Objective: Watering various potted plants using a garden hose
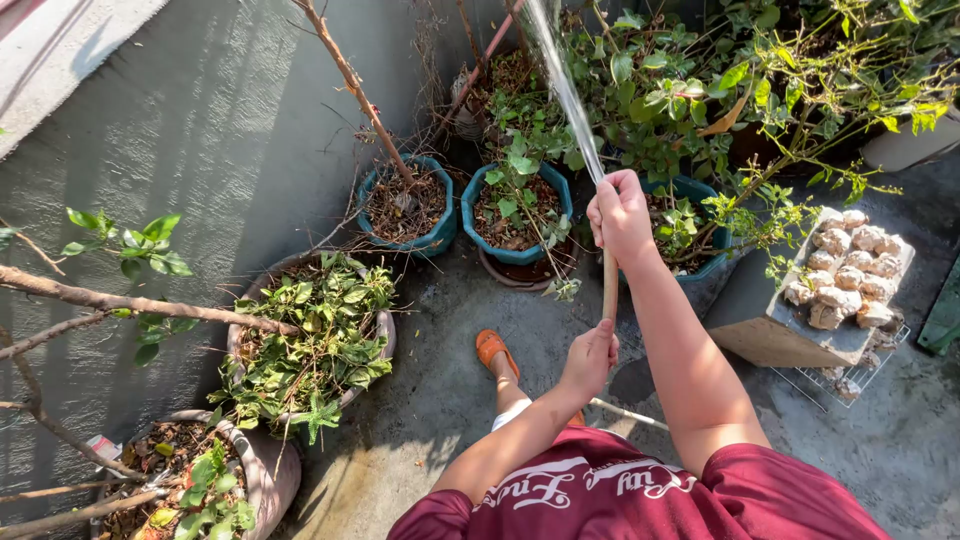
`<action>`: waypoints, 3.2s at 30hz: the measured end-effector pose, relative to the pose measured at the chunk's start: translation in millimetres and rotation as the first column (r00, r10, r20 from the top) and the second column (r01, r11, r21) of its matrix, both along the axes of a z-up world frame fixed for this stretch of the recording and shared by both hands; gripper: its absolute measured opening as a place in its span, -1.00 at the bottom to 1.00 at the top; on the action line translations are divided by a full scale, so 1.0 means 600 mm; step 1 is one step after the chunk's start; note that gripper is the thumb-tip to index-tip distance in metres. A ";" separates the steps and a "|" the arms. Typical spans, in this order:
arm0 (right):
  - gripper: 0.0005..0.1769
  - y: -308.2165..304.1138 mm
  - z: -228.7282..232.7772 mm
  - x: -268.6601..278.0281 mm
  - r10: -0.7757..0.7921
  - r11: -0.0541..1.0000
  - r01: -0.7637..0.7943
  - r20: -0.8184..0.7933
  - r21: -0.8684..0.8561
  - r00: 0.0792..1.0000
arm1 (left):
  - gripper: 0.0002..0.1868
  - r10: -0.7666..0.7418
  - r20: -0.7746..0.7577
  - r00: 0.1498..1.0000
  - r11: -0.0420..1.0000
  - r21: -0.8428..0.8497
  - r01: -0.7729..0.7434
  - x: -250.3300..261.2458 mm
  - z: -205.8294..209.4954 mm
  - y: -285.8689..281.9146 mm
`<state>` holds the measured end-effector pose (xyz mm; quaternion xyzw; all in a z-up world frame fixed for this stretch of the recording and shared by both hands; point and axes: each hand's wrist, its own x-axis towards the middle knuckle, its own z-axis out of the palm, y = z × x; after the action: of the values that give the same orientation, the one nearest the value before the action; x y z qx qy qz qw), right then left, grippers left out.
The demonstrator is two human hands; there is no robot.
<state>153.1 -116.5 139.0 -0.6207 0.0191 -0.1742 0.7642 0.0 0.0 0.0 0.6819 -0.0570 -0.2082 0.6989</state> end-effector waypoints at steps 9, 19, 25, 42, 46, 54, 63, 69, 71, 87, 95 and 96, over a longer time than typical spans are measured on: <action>-0.92 0.029 0.077 0.002 0.094 0.995 -0.093 0.032 -0.034 0.995 | -0.35 0.017 -0.011 1.000 0.994 -0.105 -0.019 0.004 0.046 -0.009; -0.86 -0.069 -0.090 0.025 -0.129 0.992 0.127 -0.214 -0.024 0.968 | -0.31 -0.093 -0.190 0.977 0.987 -0.150 0.065 0.009 0.057 -0.022; -0.82 -0.077 -0.140 0.025 -0.145 0.989 0.144 -0.261 -0.024 0.954 | -0.24 -0.093 -0.267 0.959 0.991 -0.119 0.063 0.005 -0.007 -0.028; -0.76 -0.066 -0.231 0.056 -0.028 1.000 0.031 -0.559 -0.004 0.829 | -0.33 -0.059 -0.375 0.925 0.986 -0.166 -0.004 -0.008 0.018 -0.038; -0.82 -0.043 -0.269 0.076 0.017 1.000 -0.020 -0.708 0.004 0.706 | -0.35 -0.023 -0.465 0.885 0.981 -0.181 -0.070 -0.005 0.007 -0.034; -0.78 0.005 -0.289 0.098 0.126 0.990 -0.034 -0.769 0.134 0.627 | -0.37 0.065 -0.511 0.857 0.991 -0.065 -0.114 0.021 -0.006 -0.008; -0.94 0.009 -0.269 0.118 0.063 0.997 0.014 -0.859 0.081 0.508 | -0.38 0.030 -0.471 0.882 0.974 0.212 0.080 0.076 -0.070 0.016; -0.82 0.051 -0.239 0.137 0.168 0.985 -0.064 -0.782 0.162 0.601 | -0.39 -0.027 -0.494 0.869 0.977 0.171 0.128 0.106 -0.016 0.051; -0.85 0.048 -0.261 0.148 0.106 0.990 0.019 -0.828 0.139 0.550 | -0.38 -0.055 -0.488 0.871 0.971 0.176 0.160 0.126 -0.045 0.068; -0.84 0.169 -0.275 0.261 -0.005 1.000 -0.010 -0.856 -0.012 0.517 | -0.45 -0.111 -0.644 0.757 0.973 0.086 0.216 0.256 -0.006 0.200; -0.95 0.158 -0.207 0.270 0.061 0.988 -0.152 -0.871 -0.016 0.488 | -0.41 -0.433 -0.602 0.671 0.878 -0.112 0.466 0.290 0.034 0.191; -0.95 0.151 -0.198 0.270 0.026 0.991 -0.127 -0.888 -0.036 0.458 | -0.23 -0.562 -0.510 0.652 0.774 -0.045 0.632 0.309 0.044 0.196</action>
<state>315.3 -25.8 20.1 -0.6575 0.3761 0.2068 0.6193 185.2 117.4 26.5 0.5935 -0.0826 -0.5976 0.5328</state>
